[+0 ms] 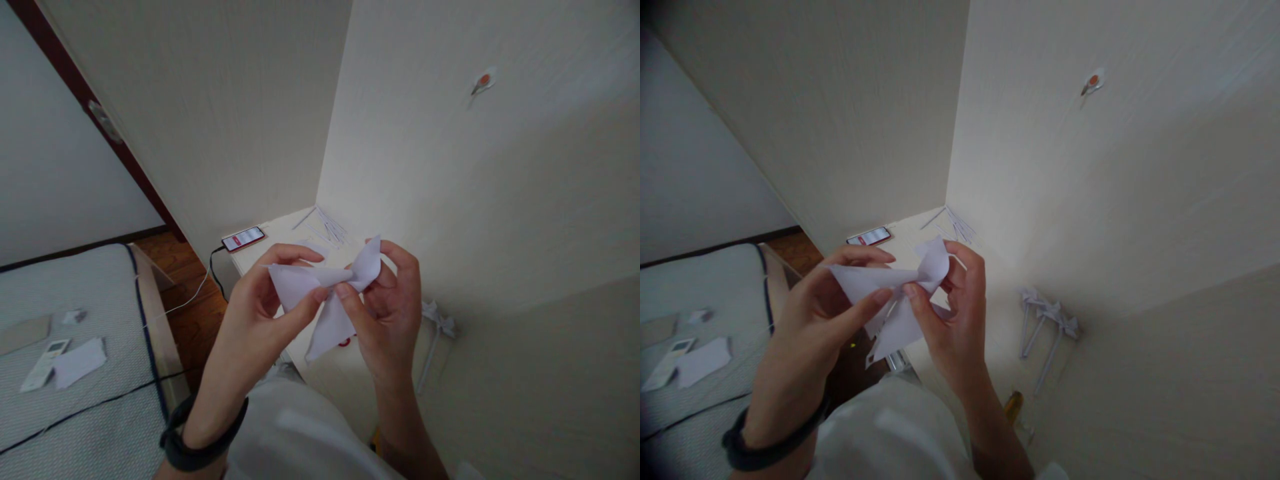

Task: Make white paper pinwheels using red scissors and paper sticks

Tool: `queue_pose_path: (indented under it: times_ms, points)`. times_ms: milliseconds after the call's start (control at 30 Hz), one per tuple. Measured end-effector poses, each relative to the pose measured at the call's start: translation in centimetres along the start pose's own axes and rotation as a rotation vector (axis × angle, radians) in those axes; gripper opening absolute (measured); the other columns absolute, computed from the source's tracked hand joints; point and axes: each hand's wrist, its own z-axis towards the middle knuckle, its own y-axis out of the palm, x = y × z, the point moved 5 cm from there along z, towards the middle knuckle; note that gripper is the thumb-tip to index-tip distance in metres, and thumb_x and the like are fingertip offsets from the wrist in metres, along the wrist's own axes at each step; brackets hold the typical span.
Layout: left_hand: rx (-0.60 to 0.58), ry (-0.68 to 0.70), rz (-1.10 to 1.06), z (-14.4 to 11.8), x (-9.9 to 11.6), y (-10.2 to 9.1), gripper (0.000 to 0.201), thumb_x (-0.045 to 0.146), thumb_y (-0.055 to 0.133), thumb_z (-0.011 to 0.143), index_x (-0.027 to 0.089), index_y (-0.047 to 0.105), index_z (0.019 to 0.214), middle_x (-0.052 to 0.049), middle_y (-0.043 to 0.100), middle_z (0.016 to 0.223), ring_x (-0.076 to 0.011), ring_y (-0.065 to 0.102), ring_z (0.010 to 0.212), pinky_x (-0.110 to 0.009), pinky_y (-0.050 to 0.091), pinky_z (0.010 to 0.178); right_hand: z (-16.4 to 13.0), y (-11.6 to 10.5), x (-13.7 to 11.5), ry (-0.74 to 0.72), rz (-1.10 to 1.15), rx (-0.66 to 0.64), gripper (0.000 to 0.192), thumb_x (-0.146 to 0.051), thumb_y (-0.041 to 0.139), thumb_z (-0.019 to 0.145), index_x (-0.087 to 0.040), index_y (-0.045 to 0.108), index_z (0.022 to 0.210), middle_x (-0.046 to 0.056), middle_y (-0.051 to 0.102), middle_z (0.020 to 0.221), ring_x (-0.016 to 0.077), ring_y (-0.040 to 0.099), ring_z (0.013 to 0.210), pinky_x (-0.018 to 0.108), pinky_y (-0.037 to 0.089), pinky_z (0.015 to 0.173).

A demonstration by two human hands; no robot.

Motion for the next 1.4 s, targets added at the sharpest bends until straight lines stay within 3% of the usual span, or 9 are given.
queue_pose_path:
  times_ms: [233, 367, 733, 900, 1100, 1200, 1300, 1400]
  points:
    - [-0.035, -0.063, -0.069, 0.0, -0.5, 0.1, 0.026, 0.02, 0.079, 0.074, 0.027, 0.068, 0.097, 0.002, 0.065, 0.085, -0.0132, 0.058, 0.065, -0.021, 0.044, 0.054, -0.2, 0.0, -0.3, 0.03, 0.039, -0.007, 0.046, -0.014, 0.07, 0.082, -0.034, 0.048, 0.117, -0.001, 0.068, 0.092, 0.0161, 0.069, 0.078, 0.024, 0.058, 0.056]
    - [-0.054, -0.091, -0.101, 0.1, -0.7, 0.1, 0.027, 0.019, 0.079, 0.073, 0.027, 0.068, 0.096, 0.001, 0.066, 0.088, -0.0142, 0.061, 0.068, -0.023, 0.047, 0.057, 0.0, 0.1, -0.3, 0.063, 0.057, -0.029, 0.046, -0.015, 0.071, 0.08, -0.034, 0.048, 0.115, -0.002, 0.067, 0.089, 0.0161, 0.069, 0.075, 0.024, 0.057, 0.054]
    - [-0.088, -0.13, -0.149, 0.1, -0.9, 0.2, 0.028, 0.015, 0.079, 0.072, 0.026, 0.067, 0.095, 0.003, 0.063, 0.078, -0.0117, 0.056, 0.058, -0.02, 0.044, 0.05, 0.1, 0.2, -0.5, 0.066, 0.111, -0.031, 0.046, -0.011, 0.072, 0.079, -0.033, 0.051, 0.114, -0.003, 0.068, 0.089, 0.0135, 0.068, 0.073, 0.021, 0.056, 0.056]
    - [-0.074, -0.101, -0.164, 0.4, -0.9, 0.0, 0.025, 0.014, 0.08, 0.07, 0.025, 0.069, 0.089, 0.002, 0.064, 0.09, -0.0105, 0.058, 0.063, -0.02, 0.047, 0.052, 0.1, 0.3, -0.5, 0.095, 0.178, -0.037, 0.046, -0.01, 0.073, 0.078, -0.034, 0.054, 0.111, -0.006, 0.069, 0.087, 0.0117, 0.068, 0.071, 0.02, 0.056, 0.058]
    - [-0.073, -0.093, -0.182, 0.5, -1.2, -0.3, 0.025, 0.017, 0.082, 0.069, 0.024, 0.068, 0.089, 0.003, 0.064, 0.087, -0.0099, 0.058, 0.063, -0.02, 0.048, 0.054, 0.3, 0.1, -0.2, 0.12, 0.201, -0.075, 0.042, -0.024, 0.076, 0.08, -0.036, 0.054, 0.114, -0.004, 0.069, 0.089, 0.0149, 0.068, 0.075, 0.026, 0.059, 0.064]
    - [-0.046, -0.082, -0.18, 0.5, -1.2, -0.6, 0.027, 0.016, 0.083, 0.07, 0.023, 0.068, 0.09, 0.004, 0.066, 0.086, -0.01, 0.06, 0.067, -0.018, 0.049, 0.057, 0.3, -0.2, 0.2, 0.078, 0.18, -0.157, 0.053, -0.043, 0.078, 0.079, -0.038, 0.051, 0.124, -0.001, 0.068, 0.096, 0.019, 0.068, 0.082, 0.032, 0.06, 0.069]
    - [-0.009, -0.086, -0.19, 0.4, -1.3, -0.8, 0.029, 0.017, 0.082, 0.07, 0.023, 0.067, 0.094, 0.003, 0.069, 0.09, -0.0116, 0.063, 0.073, -0.017, 0.051, 0.059, 0.1, -0.6, 0.7, -0.003, 0.106, -0.259, 0.079, -0.061, 0.079, 0.068, -0.039, 0.044, 0.136, 0.003, 0.065, 0.107, 0.0234, 0.067, 0.092, 0.037, 0.059, 0.072]
    - [0.043, -0.102, -0.208, 0.3, -1.5, -0.9, 0.029, 0.018, 0.082, 0.071, 0.023, 0.067, 0.095, 0.003, 0.071, 0.091, -0.0121, 0.065, 0.074, -0.017, 0.053, 0.059, -0.5, -1.1, 0.9, -0.127, -0.035, -0.269, 0.096, -0.065, 0.079, 0.065, -0.038, 0.035, 0.145, 0.009, 0.056, 0.128, 0.0277, 0.061, 0.109, 0.039, 0.06, 0.077]
